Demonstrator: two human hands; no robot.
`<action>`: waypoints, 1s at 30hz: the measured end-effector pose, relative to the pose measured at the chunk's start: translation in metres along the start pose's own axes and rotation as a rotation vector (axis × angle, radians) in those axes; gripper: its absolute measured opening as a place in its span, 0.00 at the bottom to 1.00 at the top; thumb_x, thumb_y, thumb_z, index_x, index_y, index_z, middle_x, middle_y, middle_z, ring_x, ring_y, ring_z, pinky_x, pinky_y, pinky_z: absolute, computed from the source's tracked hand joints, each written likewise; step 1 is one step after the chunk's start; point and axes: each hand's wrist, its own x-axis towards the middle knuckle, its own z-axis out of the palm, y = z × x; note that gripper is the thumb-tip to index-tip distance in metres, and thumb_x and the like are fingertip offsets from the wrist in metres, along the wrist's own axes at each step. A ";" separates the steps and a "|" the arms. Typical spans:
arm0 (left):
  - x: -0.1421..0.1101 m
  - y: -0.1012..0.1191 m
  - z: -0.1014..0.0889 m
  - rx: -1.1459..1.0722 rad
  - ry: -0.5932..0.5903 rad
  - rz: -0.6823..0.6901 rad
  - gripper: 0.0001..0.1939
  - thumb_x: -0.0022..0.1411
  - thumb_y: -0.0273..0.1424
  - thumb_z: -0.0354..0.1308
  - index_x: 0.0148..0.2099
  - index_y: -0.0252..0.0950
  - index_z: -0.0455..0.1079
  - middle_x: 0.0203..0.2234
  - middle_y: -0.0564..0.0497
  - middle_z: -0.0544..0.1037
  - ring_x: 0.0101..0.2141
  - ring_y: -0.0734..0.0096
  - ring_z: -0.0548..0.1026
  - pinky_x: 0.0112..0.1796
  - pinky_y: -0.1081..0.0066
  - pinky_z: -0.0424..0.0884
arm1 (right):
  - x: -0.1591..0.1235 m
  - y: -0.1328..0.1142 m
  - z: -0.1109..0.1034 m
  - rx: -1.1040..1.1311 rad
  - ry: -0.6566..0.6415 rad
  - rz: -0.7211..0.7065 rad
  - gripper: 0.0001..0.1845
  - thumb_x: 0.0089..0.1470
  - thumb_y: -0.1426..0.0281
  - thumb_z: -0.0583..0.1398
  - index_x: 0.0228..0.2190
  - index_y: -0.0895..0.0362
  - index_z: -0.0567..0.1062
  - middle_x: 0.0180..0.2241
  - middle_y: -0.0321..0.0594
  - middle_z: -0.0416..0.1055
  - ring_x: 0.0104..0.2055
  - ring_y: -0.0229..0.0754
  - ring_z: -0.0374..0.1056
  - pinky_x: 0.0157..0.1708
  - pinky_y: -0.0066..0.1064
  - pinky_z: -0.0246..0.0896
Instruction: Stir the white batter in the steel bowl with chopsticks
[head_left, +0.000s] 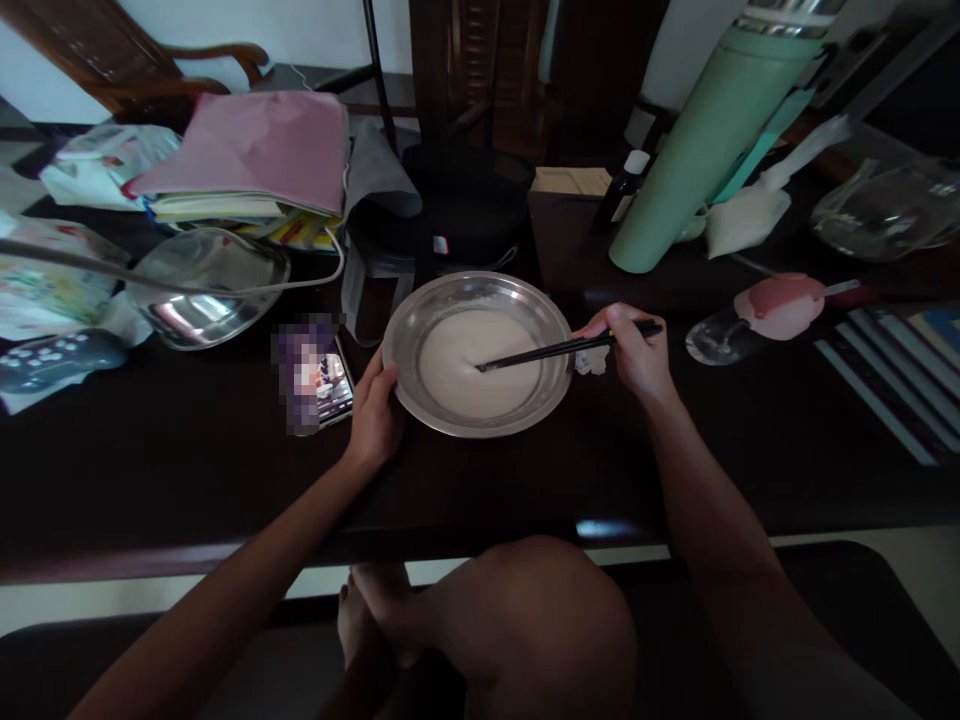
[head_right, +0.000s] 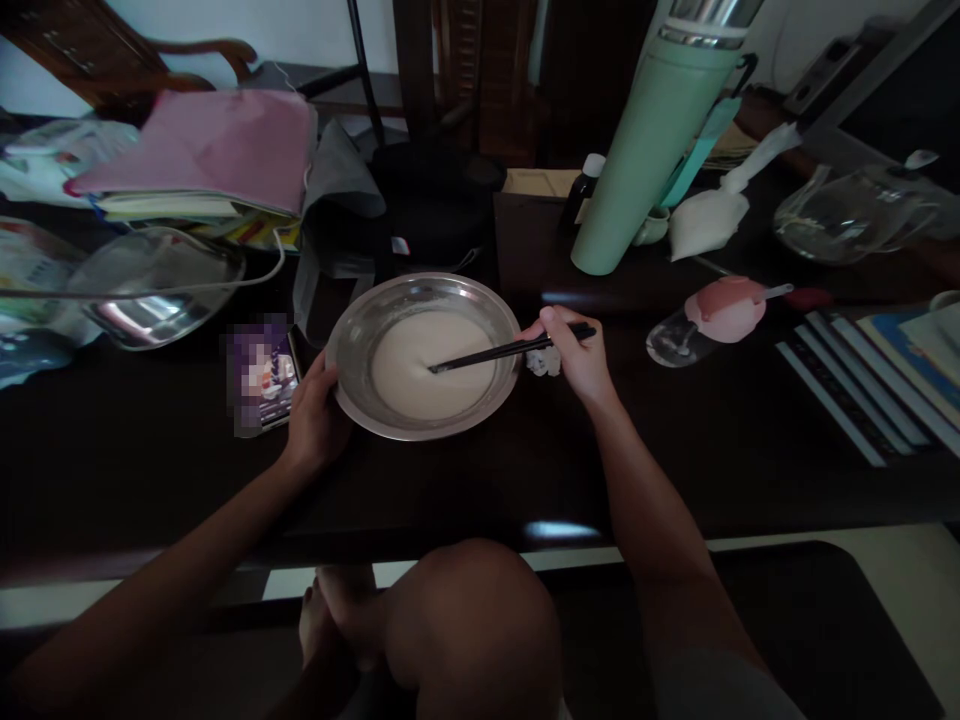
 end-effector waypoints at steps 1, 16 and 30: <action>0.000 0.000 0.000 0.005 0.005 0.003 0.20 0.57 0.37 0.72 0.50 0.37 0.79 0.45 0.47 0.86 0.52 0.53 0.82 0.50 0.64 0.81 | 0.000 0.000 0.000 0.004 -0.025 0.004 0.27 0.60 0.44 0.66 0.23 0.51 0.82 0.24 0.37 0.81 0.29 0.42 0.81 0.31 0.33 0.78; 0.000 0.000 0.000 0.055 -0.004 0.001 0.19 0.58 0.38 0.69 0.51 0.38 0.78 0.48 0.46 0.85 0.56 0.51 0.80 0.54 0.62 0.78 | 0.000 0.003 0.000 0.017 -0.017 -0.050 0.23 0.60 0.47 0.67 0.25 0.50 0.85 0.31 0.38 0.85 0.35 0.41 0.82 0.40 0.34 0.79; -0.002 0.005 0.006 0.026 0.028 -0.016 0.17 0.56 0.36 0.70 0.48 0.37 0.79 0.45 0.46 0.86 0.57 0.49 0.80 0.52 0.63 0.81 | -0.001 0.002 0.001 0.023 0.030 -0.006 0.27 0.60 0.43 0.66 0.22 0.50 0.82 0.19 0.36 0.77 0.25 0.42 0.76 0.32 0.37 0.77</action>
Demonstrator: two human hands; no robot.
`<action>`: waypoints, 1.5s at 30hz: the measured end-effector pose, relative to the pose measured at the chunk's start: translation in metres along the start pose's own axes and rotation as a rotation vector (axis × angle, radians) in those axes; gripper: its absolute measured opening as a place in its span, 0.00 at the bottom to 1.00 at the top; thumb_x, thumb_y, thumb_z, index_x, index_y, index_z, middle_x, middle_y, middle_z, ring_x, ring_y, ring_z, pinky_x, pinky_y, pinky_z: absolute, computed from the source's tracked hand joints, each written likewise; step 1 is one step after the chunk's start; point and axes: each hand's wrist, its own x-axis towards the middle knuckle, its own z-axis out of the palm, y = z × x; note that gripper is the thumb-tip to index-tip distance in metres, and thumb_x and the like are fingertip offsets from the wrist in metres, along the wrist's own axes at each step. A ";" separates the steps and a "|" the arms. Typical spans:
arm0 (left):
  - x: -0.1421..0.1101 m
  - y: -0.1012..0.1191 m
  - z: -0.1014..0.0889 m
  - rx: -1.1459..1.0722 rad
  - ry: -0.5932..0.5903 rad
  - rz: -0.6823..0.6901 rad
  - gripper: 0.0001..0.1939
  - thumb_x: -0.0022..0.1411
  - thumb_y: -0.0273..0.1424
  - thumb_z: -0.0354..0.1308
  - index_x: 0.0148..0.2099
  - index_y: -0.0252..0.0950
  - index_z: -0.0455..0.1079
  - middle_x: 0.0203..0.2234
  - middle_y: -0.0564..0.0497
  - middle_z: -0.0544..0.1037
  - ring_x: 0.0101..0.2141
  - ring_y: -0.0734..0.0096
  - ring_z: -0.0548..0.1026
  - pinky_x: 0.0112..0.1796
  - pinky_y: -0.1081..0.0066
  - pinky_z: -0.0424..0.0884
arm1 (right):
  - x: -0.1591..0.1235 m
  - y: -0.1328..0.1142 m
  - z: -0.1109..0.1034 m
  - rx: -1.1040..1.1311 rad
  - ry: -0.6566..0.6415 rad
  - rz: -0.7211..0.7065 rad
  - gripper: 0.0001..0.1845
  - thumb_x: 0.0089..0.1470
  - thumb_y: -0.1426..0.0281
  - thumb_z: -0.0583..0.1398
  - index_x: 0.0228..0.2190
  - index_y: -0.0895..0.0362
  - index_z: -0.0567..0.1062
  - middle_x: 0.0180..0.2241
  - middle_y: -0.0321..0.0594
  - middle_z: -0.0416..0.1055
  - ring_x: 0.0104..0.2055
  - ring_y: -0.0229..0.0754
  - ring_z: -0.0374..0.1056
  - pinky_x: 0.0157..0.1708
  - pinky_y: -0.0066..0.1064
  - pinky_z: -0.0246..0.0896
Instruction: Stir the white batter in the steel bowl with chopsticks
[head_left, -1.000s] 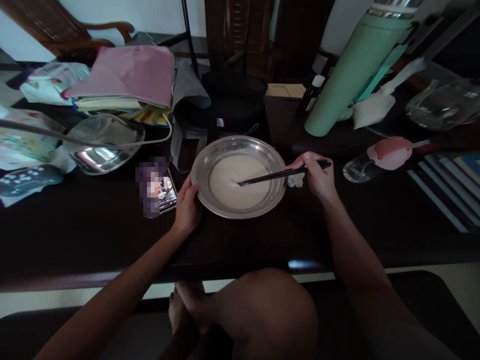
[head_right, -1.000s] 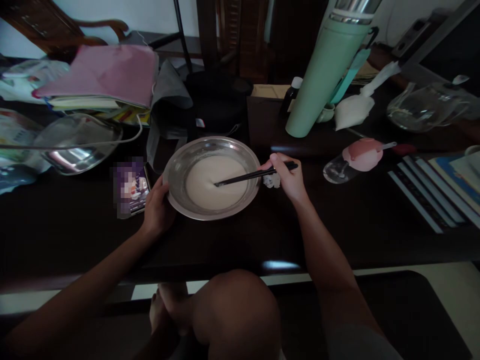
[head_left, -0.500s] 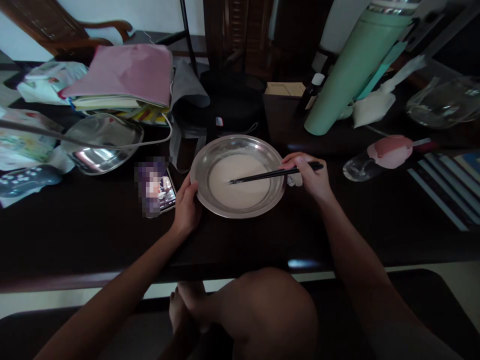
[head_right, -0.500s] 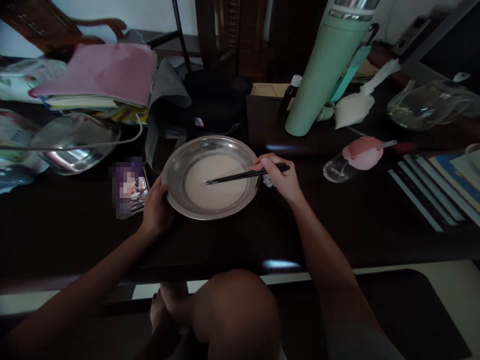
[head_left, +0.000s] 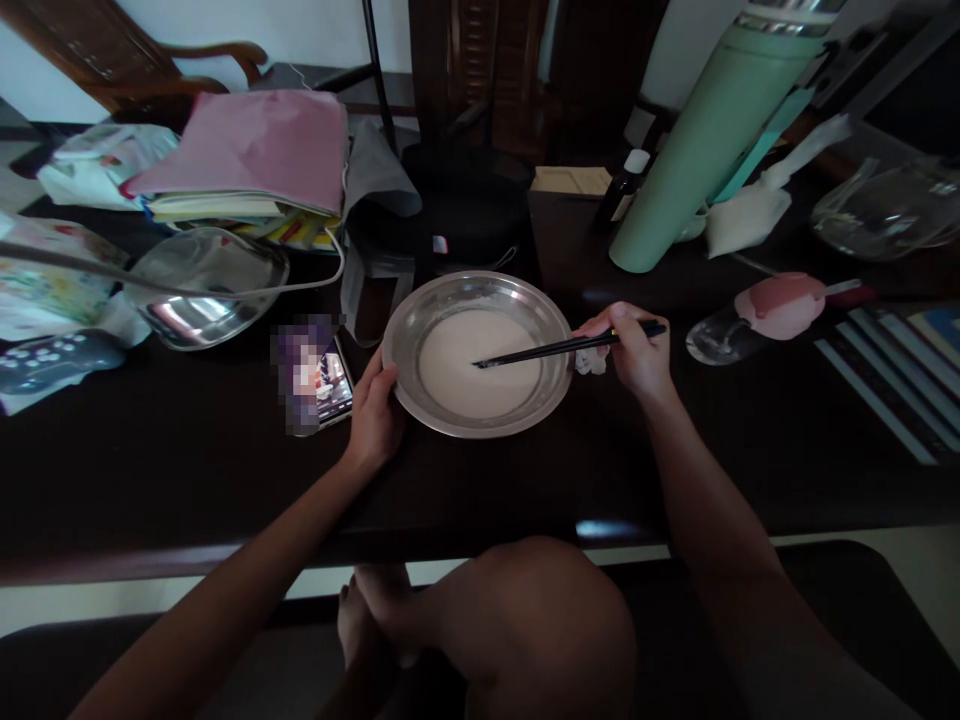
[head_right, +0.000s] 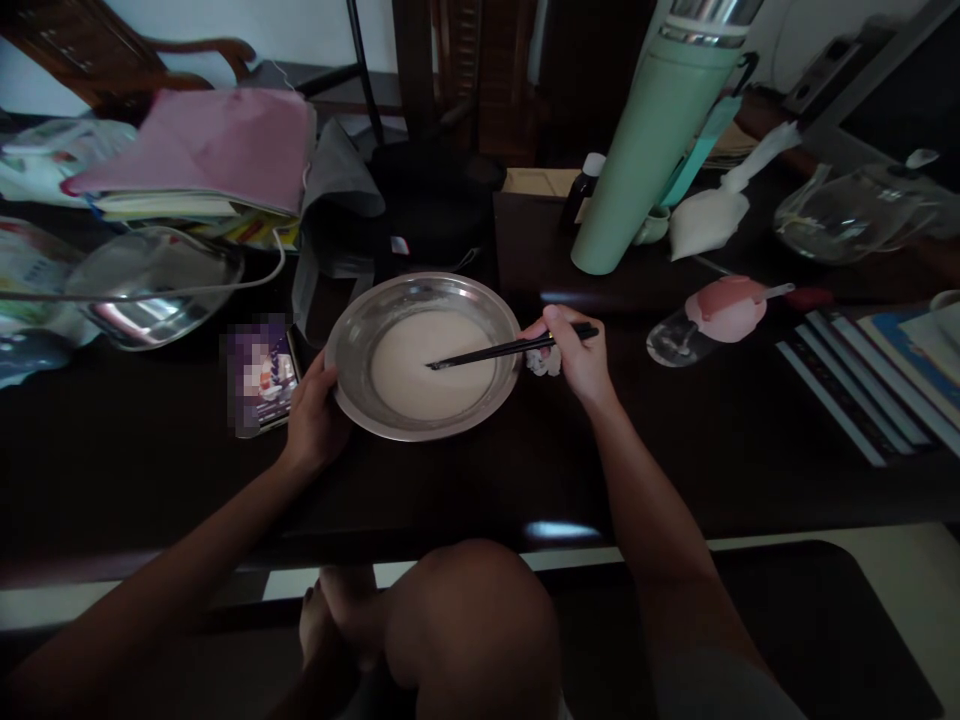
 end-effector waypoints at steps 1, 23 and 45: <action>0.000 0.000 0.000 0.006 0.000 0.000 0.17 0.57 0.36 0.69 0.48 0.37 0.79 0.45 0.46 0.86 0.58 0.49 0.79 0.52 0.63 0.80 | 0.000 0.000 0.000 0.005 -0.020 0.017 0.27 0.59 0.43 0.66 0.22 0.50 0.82 0.19 0.36 0.76 0.24 0.41 0.75 0.29 0.36 0.76; 0.001 -0.002 -0.004 0.003 -0.007 0.014 0.18 0.57 0.37 0.70 0.50 0.39 0.80 0.46 0.47 0.86 0.55 0.52 0.81 0.51 0.63 0.80 | 0.000 0.001 0.002 0.002 -0.010 -0.049 0.26 0.62 0.43 0.63 0.23 0.47 0.83 0.30 0.37 0.85 0.37 0.46 0.83 0.54 0.48 0.79; 0.002 -0.003 -0.002 -0.004 0.005 0.012 0.20 0.55 0.37 0.71 0.49 0.38 0.80 0.46 0.48 0.86 0.50 0.57 0.83 0.47 0.67 0.80 | -0.001 -0.003 0.008 0.016 -0.112 -0.027 0.26 0.60 0.43 0.65 0.23 0.49 0.81 0.27 0.37 0.83 0.40 0.47 0.85 0.59 0.50 0.77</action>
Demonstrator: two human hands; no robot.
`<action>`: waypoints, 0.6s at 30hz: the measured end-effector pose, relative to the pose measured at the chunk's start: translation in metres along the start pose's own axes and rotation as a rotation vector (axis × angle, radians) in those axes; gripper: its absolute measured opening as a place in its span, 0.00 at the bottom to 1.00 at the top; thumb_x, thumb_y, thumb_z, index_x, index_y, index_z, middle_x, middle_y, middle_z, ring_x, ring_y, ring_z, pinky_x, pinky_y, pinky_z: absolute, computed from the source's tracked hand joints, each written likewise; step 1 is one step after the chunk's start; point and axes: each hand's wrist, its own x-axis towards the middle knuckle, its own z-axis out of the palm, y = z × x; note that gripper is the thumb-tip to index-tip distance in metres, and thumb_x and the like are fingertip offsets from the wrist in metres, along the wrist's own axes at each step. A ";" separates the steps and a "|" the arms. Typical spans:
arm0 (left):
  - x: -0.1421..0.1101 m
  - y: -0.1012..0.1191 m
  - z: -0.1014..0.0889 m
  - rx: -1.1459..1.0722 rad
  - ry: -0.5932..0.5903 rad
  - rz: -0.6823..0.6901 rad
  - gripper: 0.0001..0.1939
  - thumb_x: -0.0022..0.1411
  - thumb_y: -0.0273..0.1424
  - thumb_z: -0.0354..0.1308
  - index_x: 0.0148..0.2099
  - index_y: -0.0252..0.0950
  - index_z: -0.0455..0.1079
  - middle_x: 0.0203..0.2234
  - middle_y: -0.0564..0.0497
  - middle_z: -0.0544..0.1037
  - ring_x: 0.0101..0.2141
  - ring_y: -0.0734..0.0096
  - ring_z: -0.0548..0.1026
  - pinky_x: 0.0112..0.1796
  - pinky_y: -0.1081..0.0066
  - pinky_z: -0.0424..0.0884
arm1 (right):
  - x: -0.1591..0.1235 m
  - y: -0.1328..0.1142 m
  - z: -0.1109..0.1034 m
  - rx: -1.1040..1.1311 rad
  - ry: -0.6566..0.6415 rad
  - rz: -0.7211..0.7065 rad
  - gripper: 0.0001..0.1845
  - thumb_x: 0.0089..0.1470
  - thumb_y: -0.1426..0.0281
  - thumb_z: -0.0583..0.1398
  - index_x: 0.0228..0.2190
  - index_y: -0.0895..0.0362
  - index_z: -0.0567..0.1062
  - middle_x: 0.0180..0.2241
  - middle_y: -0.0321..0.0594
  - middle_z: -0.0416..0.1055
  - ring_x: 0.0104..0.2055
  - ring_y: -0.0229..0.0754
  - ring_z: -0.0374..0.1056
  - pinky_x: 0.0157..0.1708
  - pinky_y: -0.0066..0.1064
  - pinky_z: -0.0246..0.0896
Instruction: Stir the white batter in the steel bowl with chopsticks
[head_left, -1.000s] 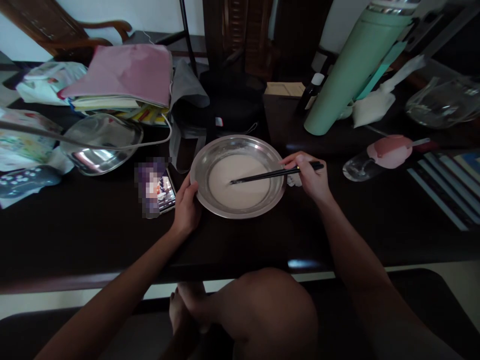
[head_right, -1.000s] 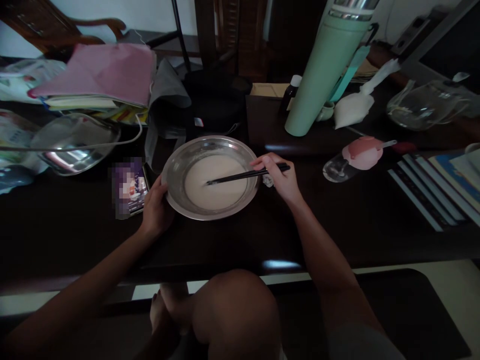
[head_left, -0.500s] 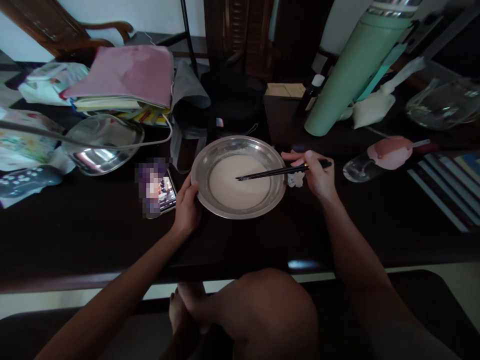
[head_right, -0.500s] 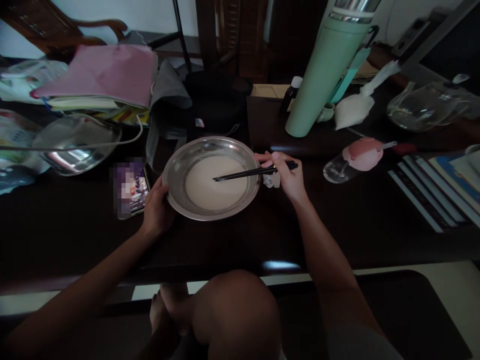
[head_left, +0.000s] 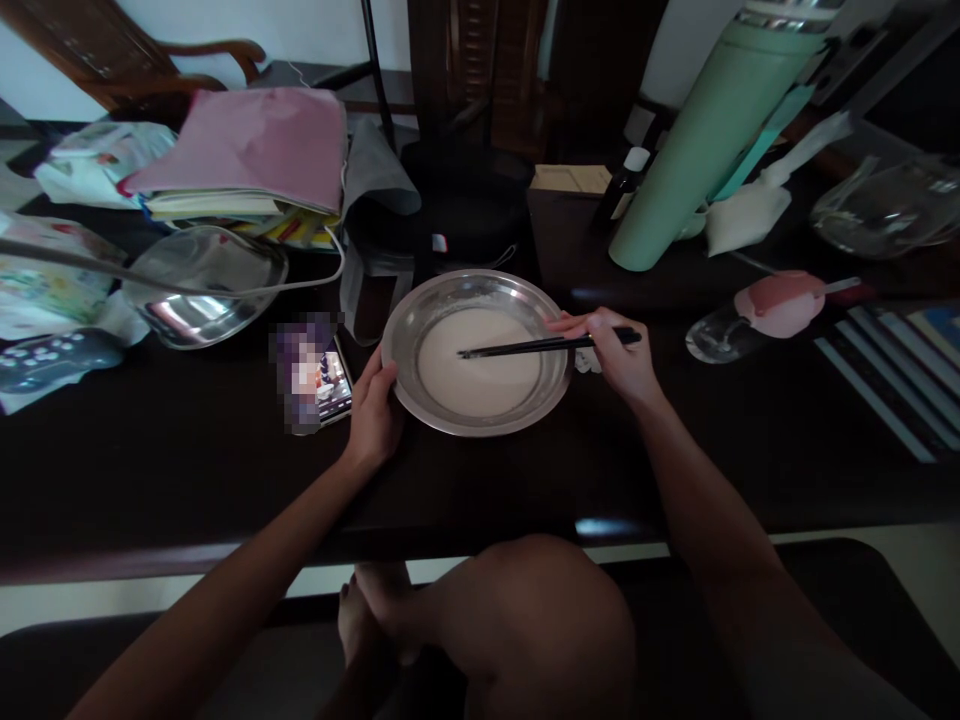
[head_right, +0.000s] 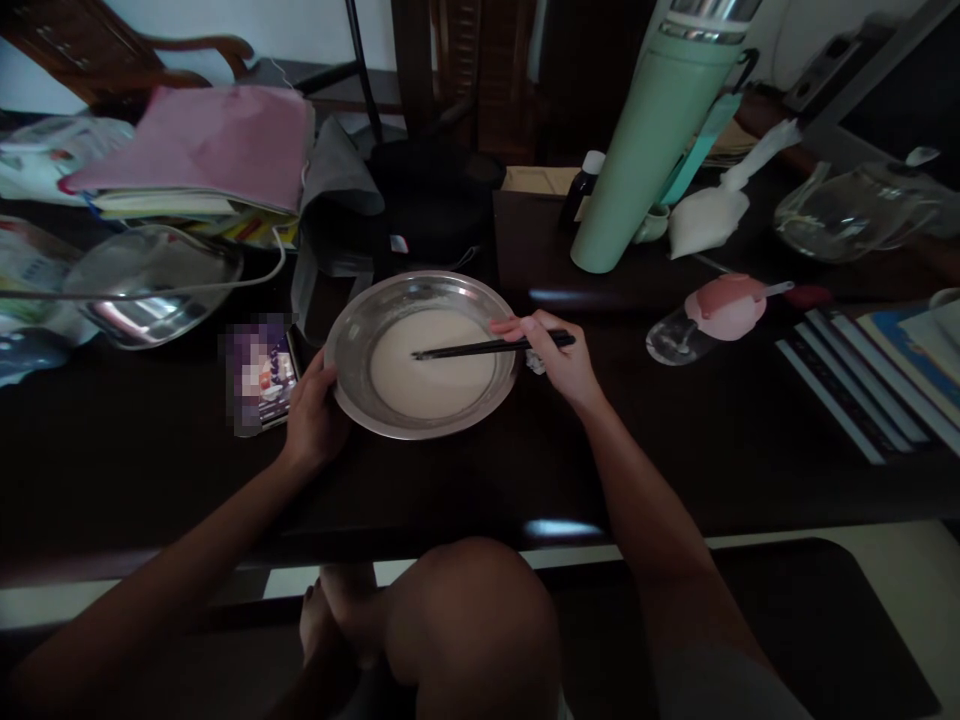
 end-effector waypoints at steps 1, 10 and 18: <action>0.000 0.000 0.001 -0.011 0.016 -0.004 0.20 0.55 0.37 0.71 0.49 0.37 0.80 0.45 0.48 0.87 0.48 0.58 0.83 0.46 0.68 0.80 | 0.000 0.000 0.000 -0.007 0.016 -0.011 0.25 0.60 0.44 0.66 0.24 0.48 0.82 0.28 0.37 0.84 0.40 0.47 0.85 0.59 0.49 0.76; -0.002 0.000 0.001 0.036 0.036 0.016 0.12 0.60 0.33 0.66 0.46 0.37 0.80 0.46 0.45 0.86 0.54 0.51 0.81 0.45 0.67 0.81 | 0.001 0.002 -0.002 0.040 0.017 -0.013 0.24 0.60 0.45 0.67 0.23 0.48 0.83 0.24 0.36 0.82 0.36 0.47 0.85 0.54 0.48 0.80; -0.001 -0.003 -0.002 0.012 0.018 0.000 0.17 0.60 0.34 0.67 0.51 0.37 0.80 0.47 0.46 0.86 0.55 0.53 0.81 0.51 0.65 0.79 | 0.001 0.002 -0.003 0.088 0.024 -0.023 0.25 0.61 0.47 0.66 0.22 0.49 0.83 0.22 0.35 0.81 0.32 0.46 0.84 0.49 0.45 0.82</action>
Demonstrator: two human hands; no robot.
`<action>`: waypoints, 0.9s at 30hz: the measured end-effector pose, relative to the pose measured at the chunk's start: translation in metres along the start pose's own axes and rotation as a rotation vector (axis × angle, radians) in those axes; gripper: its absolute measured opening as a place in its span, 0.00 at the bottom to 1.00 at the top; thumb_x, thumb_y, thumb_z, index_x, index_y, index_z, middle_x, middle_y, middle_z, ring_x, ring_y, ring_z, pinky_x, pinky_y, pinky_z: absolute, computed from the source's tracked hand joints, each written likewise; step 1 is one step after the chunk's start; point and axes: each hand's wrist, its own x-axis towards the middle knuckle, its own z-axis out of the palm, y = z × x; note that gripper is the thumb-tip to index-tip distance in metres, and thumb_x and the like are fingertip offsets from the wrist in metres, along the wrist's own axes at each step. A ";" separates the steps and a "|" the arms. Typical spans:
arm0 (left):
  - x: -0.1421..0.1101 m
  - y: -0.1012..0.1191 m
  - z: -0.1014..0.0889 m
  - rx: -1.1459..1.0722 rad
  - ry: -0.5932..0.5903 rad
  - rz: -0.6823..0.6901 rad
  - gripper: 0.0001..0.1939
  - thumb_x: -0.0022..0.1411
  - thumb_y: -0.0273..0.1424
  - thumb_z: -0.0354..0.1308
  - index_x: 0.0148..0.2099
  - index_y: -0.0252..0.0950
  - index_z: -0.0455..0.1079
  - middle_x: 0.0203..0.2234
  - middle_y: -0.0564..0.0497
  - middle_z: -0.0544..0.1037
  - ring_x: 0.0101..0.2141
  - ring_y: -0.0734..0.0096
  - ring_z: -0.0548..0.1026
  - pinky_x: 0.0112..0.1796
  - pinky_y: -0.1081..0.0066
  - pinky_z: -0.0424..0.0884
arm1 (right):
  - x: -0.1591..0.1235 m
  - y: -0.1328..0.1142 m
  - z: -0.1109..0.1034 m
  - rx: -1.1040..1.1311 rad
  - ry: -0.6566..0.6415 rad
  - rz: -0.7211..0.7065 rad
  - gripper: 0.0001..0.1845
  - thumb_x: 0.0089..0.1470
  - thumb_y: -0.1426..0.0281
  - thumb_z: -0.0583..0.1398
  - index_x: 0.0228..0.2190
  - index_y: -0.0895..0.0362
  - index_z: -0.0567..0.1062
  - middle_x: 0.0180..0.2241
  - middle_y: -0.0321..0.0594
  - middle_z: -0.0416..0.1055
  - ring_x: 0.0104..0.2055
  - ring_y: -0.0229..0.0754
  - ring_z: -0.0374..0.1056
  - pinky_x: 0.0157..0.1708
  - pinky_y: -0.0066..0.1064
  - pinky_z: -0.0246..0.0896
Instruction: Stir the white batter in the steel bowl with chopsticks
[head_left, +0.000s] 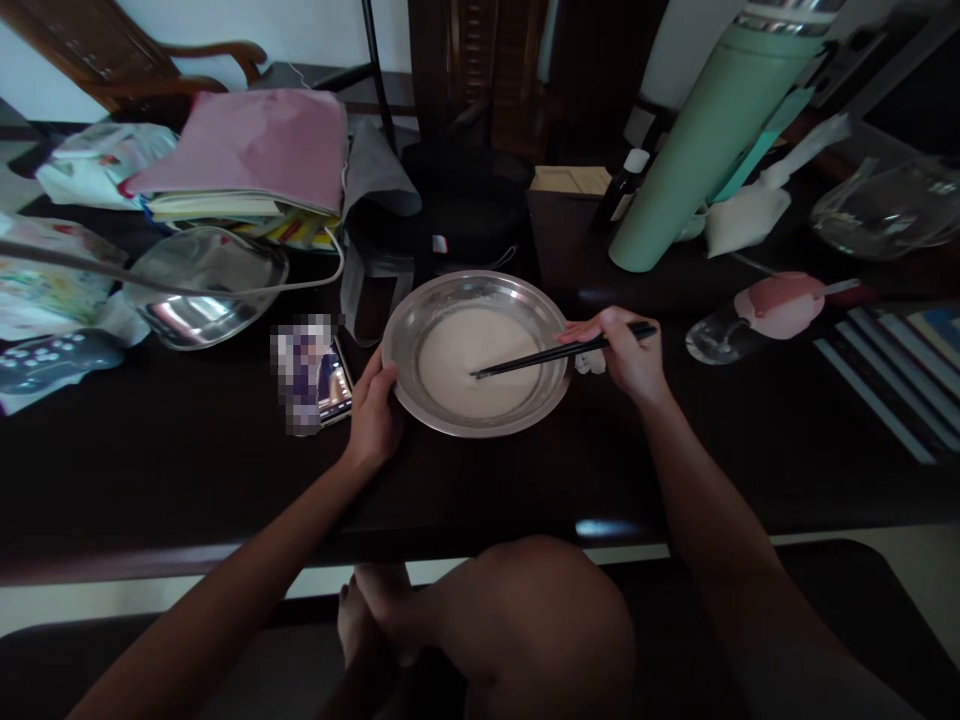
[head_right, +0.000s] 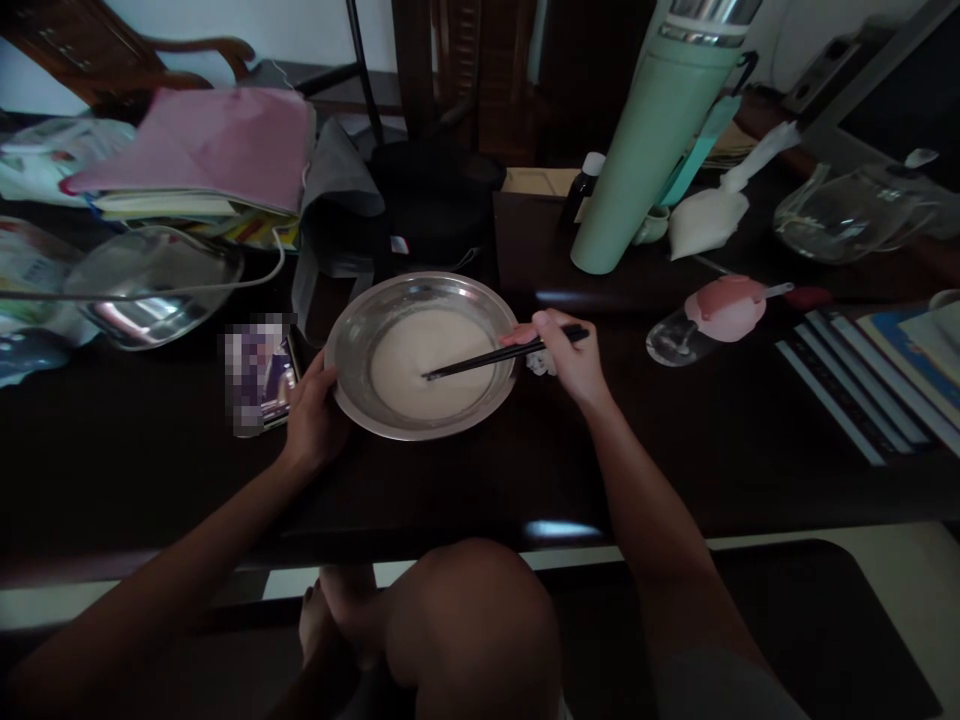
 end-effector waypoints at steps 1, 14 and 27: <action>0.000 -0.001 0.000 0.010 -0.008 0.009 0.17 0.61 0.34 0.67 0.52 0.37 0.80 0.48 0.46 0.85 0.56 0.53 0.80 0.53 0.65 0.78 | 0.000 0.000 0.000 -0.017 -0.026 0.004 0.24 0.61 0.47 0.67 0.23 0.50 0.83 0.24 0.36 0.82 0.33 0.46 0.84 0.49 0.45 0.82; 0.002 0.000 -0.004 -0.022 -0.029 -0.007 0.17 0.59 0.36 0.70 0.50 0.38 0.79 0.43 0.48 0.86 0.52 0.53 0.82 0.47 0.66 0.80 | 0.000 0.001 -0.002 -0.063 0.036 -0.018 0.23 0.60 0.45 0.67 0.25 0.49 0.83 0.25 0.35 0.82 0.34 0.45 0.84 0.49 0.45 0.82; 0.002 0.000 -0.003 -0.019 -0.026 -0.009 0.18 0.56 0.36 0.71 0.49 0.37 0.80 0.43 0.48 0.86 0.50 0.56 0.82 0.45 0.67 0.80 | 0.003 0.002 -0.006 -0.025 0.105 -0.020 0.27 0.63 0.46 0.64 0.21 0.50 0.80 0.22 0.37 0.80 0.34 0.47 0.84 0.45 0.45 0.83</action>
